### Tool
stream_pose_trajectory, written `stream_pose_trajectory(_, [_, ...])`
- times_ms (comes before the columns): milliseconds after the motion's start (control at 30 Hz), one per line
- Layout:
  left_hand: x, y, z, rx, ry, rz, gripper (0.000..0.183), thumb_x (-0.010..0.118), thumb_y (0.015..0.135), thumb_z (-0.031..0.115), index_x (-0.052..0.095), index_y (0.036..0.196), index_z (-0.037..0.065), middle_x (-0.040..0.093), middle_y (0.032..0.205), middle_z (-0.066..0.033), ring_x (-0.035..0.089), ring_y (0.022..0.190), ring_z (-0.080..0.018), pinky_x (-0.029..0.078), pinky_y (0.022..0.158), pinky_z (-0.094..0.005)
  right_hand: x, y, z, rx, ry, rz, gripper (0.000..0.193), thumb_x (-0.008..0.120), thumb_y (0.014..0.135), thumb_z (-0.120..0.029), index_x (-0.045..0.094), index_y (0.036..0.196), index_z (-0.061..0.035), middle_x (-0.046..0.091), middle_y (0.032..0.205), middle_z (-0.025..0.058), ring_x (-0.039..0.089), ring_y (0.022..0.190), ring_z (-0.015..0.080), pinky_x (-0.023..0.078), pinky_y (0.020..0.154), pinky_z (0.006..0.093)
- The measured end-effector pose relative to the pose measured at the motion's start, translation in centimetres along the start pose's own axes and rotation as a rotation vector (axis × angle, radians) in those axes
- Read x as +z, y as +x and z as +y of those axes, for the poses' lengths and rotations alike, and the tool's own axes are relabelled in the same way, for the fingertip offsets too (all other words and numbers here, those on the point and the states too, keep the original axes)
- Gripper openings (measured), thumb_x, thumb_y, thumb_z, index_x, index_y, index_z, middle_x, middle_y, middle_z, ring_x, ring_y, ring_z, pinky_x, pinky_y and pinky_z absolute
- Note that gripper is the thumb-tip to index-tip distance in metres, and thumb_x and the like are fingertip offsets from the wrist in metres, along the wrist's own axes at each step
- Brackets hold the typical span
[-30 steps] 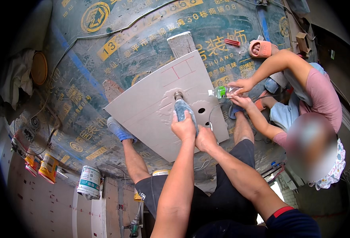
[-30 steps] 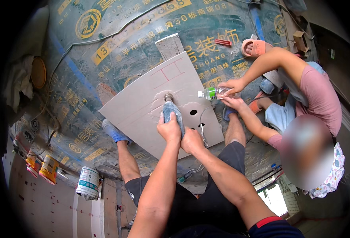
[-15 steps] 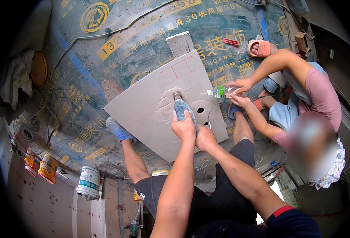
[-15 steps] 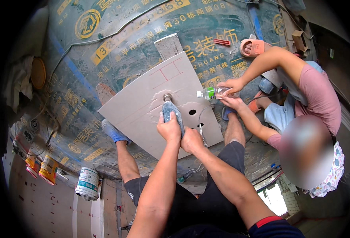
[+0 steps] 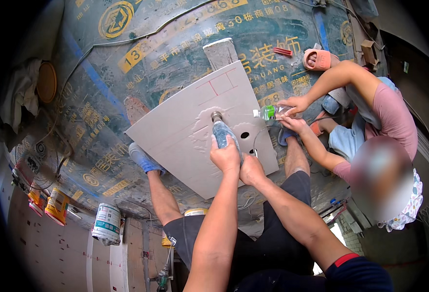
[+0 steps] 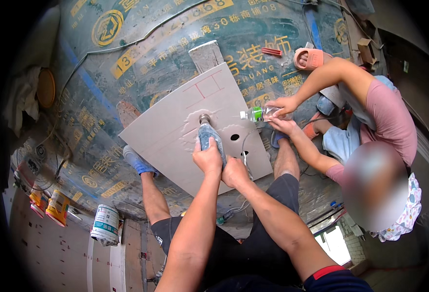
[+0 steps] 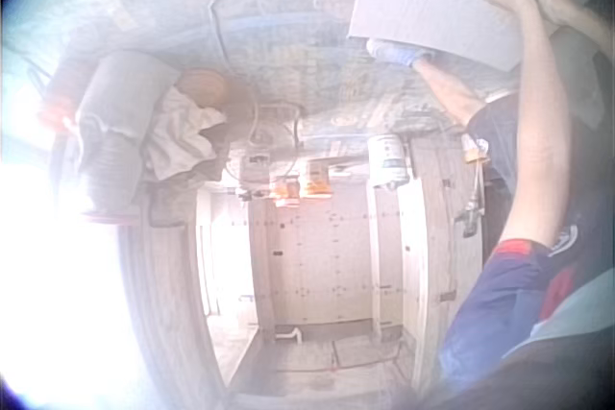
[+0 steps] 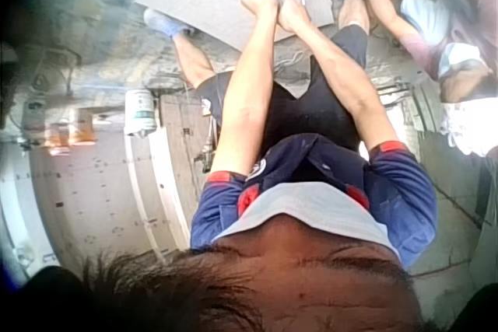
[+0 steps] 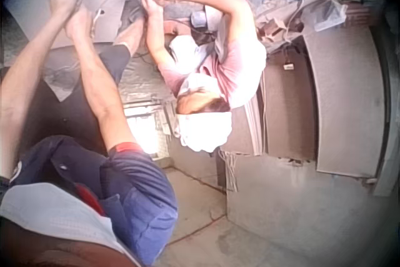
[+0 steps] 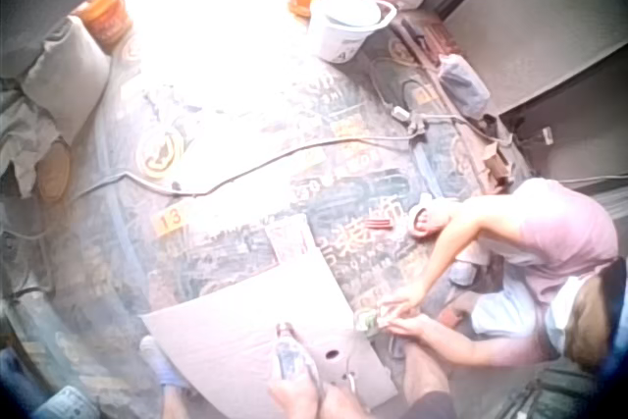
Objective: The person uses a handheld drill with a hole saw bit to drill multiple holes into a large white tile. Another person assists by pouring water from a bottle onto the drilling site to cool the area. The recorder then switches to an angle grinder to smooth the edges of the drilled holes.
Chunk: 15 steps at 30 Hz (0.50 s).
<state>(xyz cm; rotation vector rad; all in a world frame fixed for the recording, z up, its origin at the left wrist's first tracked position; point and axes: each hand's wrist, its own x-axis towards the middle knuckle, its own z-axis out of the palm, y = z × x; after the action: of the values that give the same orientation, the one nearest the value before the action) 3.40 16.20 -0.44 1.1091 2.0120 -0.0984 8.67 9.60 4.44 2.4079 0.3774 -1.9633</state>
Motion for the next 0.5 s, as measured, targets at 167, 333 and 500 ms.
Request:
stream_pose_trajectory(167, [0.21,-0.07,-0.29,0.053,-0.012,0.045,0.057,0.076,0.084,0.024,0.065,0.125,-0.015,0.073,0.105,-0.0315,0.074,0.094,-0.0368,0.056,0.086,-0.0431,-0.10,-0.17,-0.23,0.013,-0.019,-0.010,0.040,0.070,0.084,-0.026,0.066,0.116,-0.0012,0.071,0.106,0.0293,0.067,0.106,0.0481,0.054,0.091,0.0543])
stream_pose_trajectory(333, [0.13,-0.05,-0.50,0.016,-0.023,-0.007,0.064,0.075,0.083,0.029,0.062,0.130,-0.012,0.071,0.112,-0.0333,0.071,0.103,-0.0432,0.055,0.092,-0.0447,0.43,0.07,0.31,0.021,-0.039,0.001,0.039,0.069,0.085,-0.025,0.066,0.116,-0.0015,0.071,0.106,0.0292,0.067,0.106,0.0481,0.054,0.091,0.0549])
stream_pose_trajectory(500, [0.31,-0.10,-0.87,0.048,-0.005,0.034,0.060,0.076,0.084,0.026,0.064,0.127,-0.013,0.072,0.107,-0.0319,0.073,0.097,-0.0389,0.055,0.088,-0.0436,0.58,0.01,0.52,-0.005,-0.031,0.004,0.038,0.067,0.086,-0.024,0.066,0.114,0.0001,0.071,0.105,0.0299,0.067,0.105,0.0485,0.053,0.091,0.0555])
